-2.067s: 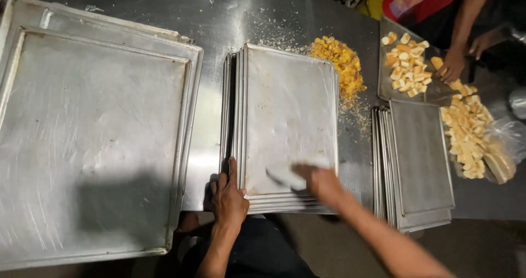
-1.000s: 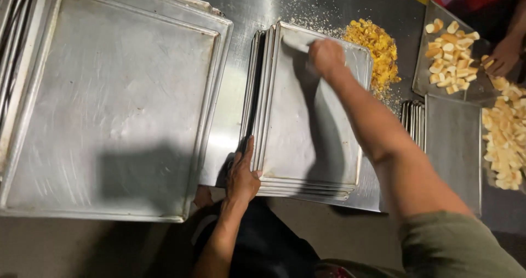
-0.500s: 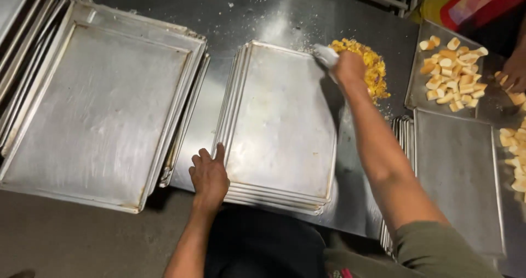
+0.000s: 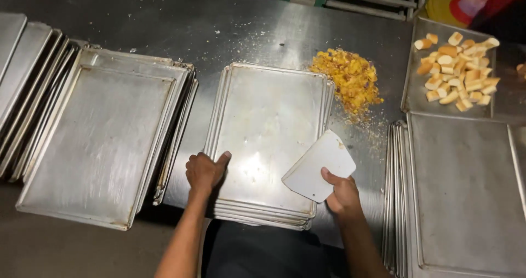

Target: Cleaning and scraping metal baking trays using a plastic scraper on a metal work table.

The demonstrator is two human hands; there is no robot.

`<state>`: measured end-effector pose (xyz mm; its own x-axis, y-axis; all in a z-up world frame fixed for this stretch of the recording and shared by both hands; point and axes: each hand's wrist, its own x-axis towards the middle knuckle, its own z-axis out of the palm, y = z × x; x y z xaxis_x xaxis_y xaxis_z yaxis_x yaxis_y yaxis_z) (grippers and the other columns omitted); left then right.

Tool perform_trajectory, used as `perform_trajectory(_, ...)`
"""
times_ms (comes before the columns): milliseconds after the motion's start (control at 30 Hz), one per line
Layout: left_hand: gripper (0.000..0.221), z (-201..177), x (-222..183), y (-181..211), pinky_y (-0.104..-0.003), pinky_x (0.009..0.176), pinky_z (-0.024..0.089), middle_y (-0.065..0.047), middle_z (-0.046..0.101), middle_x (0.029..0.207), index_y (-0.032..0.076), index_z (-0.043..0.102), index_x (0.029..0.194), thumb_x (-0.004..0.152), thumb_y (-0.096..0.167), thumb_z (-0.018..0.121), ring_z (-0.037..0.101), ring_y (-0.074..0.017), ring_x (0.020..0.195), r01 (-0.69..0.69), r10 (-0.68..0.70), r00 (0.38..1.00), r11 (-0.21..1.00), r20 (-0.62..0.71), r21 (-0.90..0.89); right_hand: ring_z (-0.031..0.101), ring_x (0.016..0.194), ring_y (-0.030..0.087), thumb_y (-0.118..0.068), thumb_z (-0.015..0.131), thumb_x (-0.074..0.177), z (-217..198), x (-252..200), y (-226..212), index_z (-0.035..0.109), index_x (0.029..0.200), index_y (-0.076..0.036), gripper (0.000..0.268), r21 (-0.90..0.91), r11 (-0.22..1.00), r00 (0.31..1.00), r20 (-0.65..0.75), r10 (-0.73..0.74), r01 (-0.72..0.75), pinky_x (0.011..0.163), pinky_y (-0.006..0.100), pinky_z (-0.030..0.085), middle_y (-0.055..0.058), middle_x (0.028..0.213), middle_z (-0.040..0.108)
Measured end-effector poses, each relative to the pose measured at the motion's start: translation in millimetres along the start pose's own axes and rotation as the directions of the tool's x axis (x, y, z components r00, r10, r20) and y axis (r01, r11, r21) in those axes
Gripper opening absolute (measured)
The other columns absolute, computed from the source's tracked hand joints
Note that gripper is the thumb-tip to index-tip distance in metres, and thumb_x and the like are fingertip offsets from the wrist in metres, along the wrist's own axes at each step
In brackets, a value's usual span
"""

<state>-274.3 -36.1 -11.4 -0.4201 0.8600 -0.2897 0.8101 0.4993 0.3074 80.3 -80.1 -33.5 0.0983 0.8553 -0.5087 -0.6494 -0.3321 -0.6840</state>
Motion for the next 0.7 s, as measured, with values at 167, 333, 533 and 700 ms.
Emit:
perform_trajectory(167,0.071,-6.9,24.9,-11.1,-0.046,0.079,0.055,-0.022,0.073,0.101,-0.007,0.071,0.105,0.086,0.061,0.079,0.067,-0.0332,0.090,0.049,-0.026,0.972,0.995,0.235,-0.092,0.060,0.124,0.036,0.005,0.063,0.087,-14.4,7.0,-5.4,0.050,0.143,0.006,0.057,0.002,0.997,0.997,-0.012,0.074,-0.074,0.105,0.047,0.050,0.022,0.137,0.061)
perform_trajectory(333,0.041,-49.1,7.2,-6.6,-0.037,0.077,0.061,-0.013,0.077,0.099,0.001,0.071,0.112,0.081,0.025,0.081,0.074,-0.0229,0.084,0.223,0.271,0.861,0.561,0.431,-0.797,0.063,0.121,0.034,0.008,0.064,0.083,-30.4,-9.9,-30.3,0.052,0.141,-0.001,0.060,-0.015,0.999,0.999,0.018,0.042,-0.041,0.102,0.049,0.053,0.017,0.132,0.063)
perform_trajectory(533,0.018,-137.1,-65.0,126.2,-0.032,0.046,0.041,-0.002,0.060,0.072,0.004,0.063,0.092,0.075,0.004,0.069,0.054,-0.0122,0.056,-0.092,0.550,0.803,0.496,0.231,-0.863,0.069,0.103,0.022,0.013,0.071,0.080,-14.8,-6.5,-139.2,0.065,0.126,-0.001,0.048,-0.546,0.689,0.782,-0.096,-0.616,0.476,0.088,0.040,0.058,0.007,0.115,0.071)
perform_trajectory(700,0.019,-150.8,-97.9,199.3,-0.036,0.039,0.034,-0.006,0.047,0.064,-0.003,0.049,0.079,0.075,0.002,0.067,0.045,-0.0139,0.049,-0.393,0.656,0.750,0.544,0.084,-0.742,0.066,0.077,0.017,0.011,0.069,0.081,-26.8,102.7,-179.9,0.069,0.109,0.006,0.029,-0.635,0.605,0.711,-0.123,-0.692,0.479,0.065,0.034,0.055,0.008,0.094,0.070)
